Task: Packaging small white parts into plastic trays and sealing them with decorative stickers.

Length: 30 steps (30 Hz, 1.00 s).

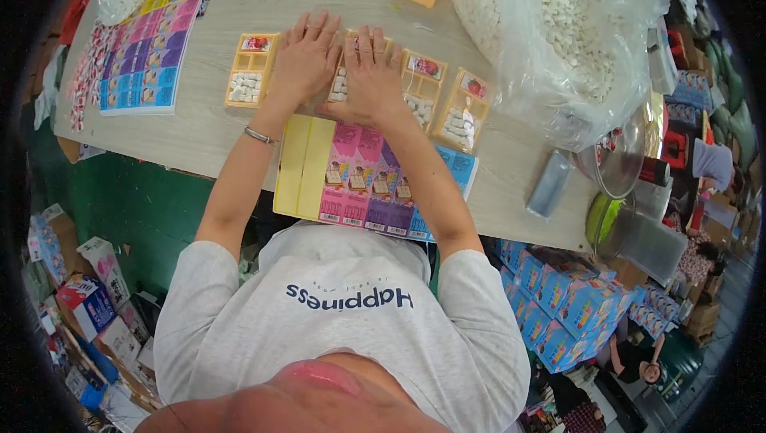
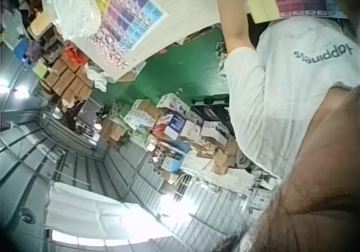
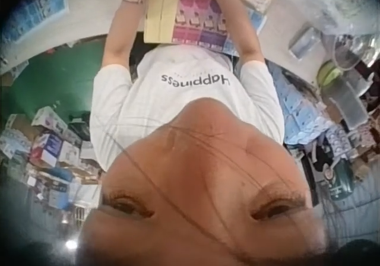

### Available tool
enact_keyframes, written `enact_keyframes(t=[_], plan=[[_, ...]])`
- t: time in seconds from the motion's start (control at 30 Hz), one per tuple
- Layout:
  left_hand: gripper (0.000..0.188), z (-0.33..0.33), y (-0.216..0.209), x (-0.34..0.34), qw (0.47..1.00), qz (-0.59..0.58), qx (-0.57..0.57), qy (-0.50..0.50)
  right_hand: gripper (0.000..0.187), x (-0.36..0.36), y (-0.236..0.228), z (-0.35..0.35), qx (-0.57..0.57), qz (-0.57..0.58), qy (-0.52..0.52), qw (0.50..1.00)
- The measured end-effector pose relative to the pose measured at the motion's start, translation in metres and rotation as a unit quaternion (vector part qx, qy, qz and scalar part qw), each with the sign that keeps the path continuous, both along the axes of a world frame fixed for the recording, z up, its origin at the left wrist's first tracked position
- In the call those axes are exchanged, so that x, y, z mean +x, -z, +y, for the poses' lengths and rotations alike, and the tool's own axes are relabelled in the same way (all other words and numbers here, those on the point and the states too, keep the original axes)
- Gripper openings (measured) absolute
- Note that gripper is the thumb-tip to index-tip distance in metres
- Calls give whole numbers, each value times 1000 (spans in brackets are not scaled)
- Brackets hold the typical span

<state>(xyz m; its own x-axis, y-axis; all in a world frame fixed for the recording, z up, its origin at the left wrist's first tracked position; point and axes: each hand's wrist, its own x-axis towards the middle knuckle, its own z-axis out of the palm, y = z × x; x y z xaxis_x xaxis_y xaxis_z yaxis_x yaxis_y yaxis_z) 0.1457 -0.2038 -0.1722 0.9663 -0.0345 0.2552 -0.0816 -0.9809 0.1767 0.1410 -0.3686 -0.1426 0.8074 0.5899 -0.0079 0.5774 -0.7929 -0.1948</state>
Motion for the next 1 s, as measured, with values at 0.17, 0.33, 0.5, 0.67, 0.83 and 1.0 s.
enact_keyframes(t=[0.17,0.33,0.5,0.67,0.83,1.0], plan=[[50,-13,3,-4,995,-19,-8,-97,125,17,3,-5,-13,-17,-15,1000],[53,-34,-3,-1,986,13,-32,-166,120,30,-2,-8,-90,9,-41,995],[60,-20,-16,-7,978,-4,-74,-192,120,32,-4,-12,-62,9,-51,997],[70,76,-23,-56,998,-13,-58,-23,120,-11,-52,-72,129,-19,-22,991],[69,84,13,-63,996,-42,43,-65,81,-68,-55,-201,489,-61,203,846],[67,65,10,-66,987,12,111,-114,31,-114,-55,-312,451,-133,464,751]])
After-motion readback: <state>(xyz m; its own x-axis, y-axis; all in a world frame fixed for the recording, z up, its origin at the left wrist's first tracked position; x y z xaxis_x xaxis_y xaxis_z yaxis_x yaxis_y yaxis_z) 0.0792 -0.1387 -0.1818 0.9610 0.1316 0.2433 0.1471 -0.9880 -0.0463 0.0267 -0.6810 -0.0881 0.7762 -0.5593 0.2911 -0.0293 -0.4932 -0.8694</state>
